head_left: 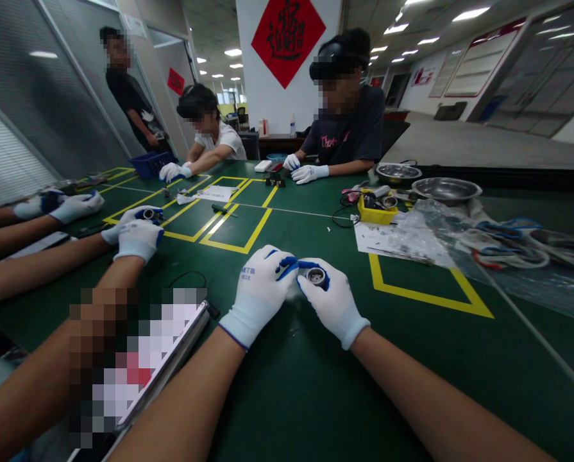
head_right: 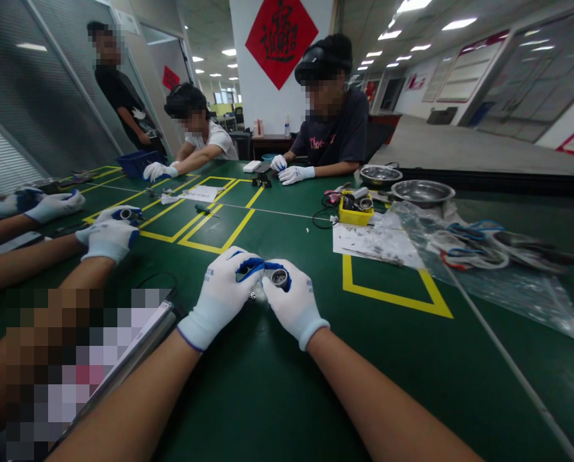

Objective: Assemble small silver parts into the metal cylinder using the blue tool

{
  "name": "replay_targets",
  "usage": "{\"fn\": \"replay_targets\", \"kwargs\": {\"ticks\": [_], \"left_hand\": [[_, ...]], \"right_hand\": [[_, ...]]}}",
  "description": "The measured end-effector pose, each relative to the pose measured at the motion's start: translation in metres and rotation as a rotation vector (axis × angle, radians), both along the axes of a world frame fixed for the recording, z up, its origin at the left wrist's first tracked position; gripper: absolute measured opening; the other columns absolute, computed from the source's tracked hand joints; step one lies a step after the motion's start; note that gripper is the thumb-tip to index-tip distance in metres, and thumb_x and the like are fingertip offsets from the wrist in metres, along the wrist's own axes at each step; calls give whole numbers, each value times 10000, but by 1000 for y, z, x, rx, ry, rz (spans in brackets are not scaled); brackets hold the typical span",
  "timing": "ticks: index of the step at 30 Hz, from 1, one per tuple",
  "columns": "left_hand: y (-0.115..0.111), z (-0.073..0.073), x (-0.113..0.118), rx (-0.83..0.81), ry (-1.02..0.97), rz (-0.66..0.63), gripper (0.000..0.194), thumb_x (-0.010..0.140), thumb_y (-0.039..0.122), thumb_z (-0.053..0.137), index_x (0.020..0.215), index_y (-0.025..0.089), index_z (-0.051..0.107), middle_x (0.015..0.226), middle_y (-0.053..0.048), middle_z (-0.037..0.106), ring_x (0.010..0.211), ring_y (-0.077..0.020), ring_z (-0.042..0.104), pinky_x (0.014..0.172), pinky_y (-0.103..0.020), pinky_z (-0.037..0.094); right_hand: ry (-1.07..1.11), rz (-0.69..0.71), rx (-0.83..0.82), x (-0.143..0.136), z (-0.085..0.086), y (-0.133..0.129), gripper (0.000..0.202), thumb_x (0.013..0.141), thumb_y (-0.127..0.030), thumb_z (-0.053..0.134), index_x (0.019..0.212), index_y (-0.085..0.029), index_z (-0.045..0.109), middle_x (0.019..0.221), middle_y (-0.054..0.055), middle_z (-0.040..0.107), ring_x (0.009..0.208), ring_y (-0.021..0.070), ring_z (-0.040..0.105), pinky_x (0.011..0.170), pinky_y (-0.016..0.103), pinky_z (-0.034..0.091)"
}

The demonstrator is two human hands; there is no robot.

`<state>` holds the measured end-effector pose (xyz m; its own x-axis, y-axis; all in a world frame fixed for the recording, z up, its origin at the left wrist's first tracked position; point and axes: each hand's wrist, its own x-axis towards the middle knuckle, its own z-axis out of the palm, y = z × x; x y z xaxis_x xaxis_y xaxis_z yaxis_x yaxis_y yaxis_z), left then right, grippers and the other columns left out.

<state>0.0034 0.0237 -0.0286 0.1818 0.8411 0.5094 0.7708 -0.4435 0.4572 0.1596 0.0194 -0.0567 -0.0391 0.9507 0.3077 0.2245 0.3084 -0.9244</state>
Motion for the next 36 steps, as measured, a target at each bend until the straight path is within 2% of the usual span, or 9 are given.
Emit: {"fn": "replay_targets", "kwargs": {"ticks": [9, 18, 25, 31, 36], "left_hand": [[-1, -1, -1, 31, 81, -10, 115, 929, 205, 679, 1025, 183, 738, 1025, -78, 707, 953, -243, 677, 874, -393, 561], [1, -3, 1, -15, -79, -42, 98, 910, 171, 689, 983, 205, 745, 992, -47, 719, 962, -217, 689, 880, -364, 558], [1, -2, 3, -26, -141, -35, 80, 901, 156, 684, 961, 192, 722, 980, -39, 709, 938, -198, 681, 877, -341, 558], [2, -3, 6, -40, 15, 23, 86, 905, 159, 675, 977, 186, 712, 1005, -68, 702, 949, -233, 669, 875, -373, 557], [2, -5, 6, -17, 109, 81, 75, 913, 197, 673, 977, 207, 710, 999, -65, 700, 931, -229, 665, 844, -355, 554]], "right_hand": [[61, 61, -9, 2, -1, 3, 235, 820, -357, 662, 984, -211, 744, 996, 76, 790, 986, 275, 738, 941, 477, 584], [96, 90, -37, 4, 2, 4, 217, 801, -353, 680, 955, -212, 739, 990, 83, 794, 971, 279, 741, 935, 469, 588], [71, 23, -66, 3, 0, 3, 203, 808, -339, 676, 955, -217, 744, 967, 76, 791, 980, 287, 738, 929, 491, 591], [71, 1, -20, 5, -3, 5, 249, 789, -358, 671, 969, -198, 737, 982, 91, 791, 949, 280, 738, 911, 462, 587], [34, -17, 27, 4, -2, 4, 286, 791, -376, 663, 991, -187, 743, 979, 98, 790, 939, 287, 736, 914, 476, 584]]}}
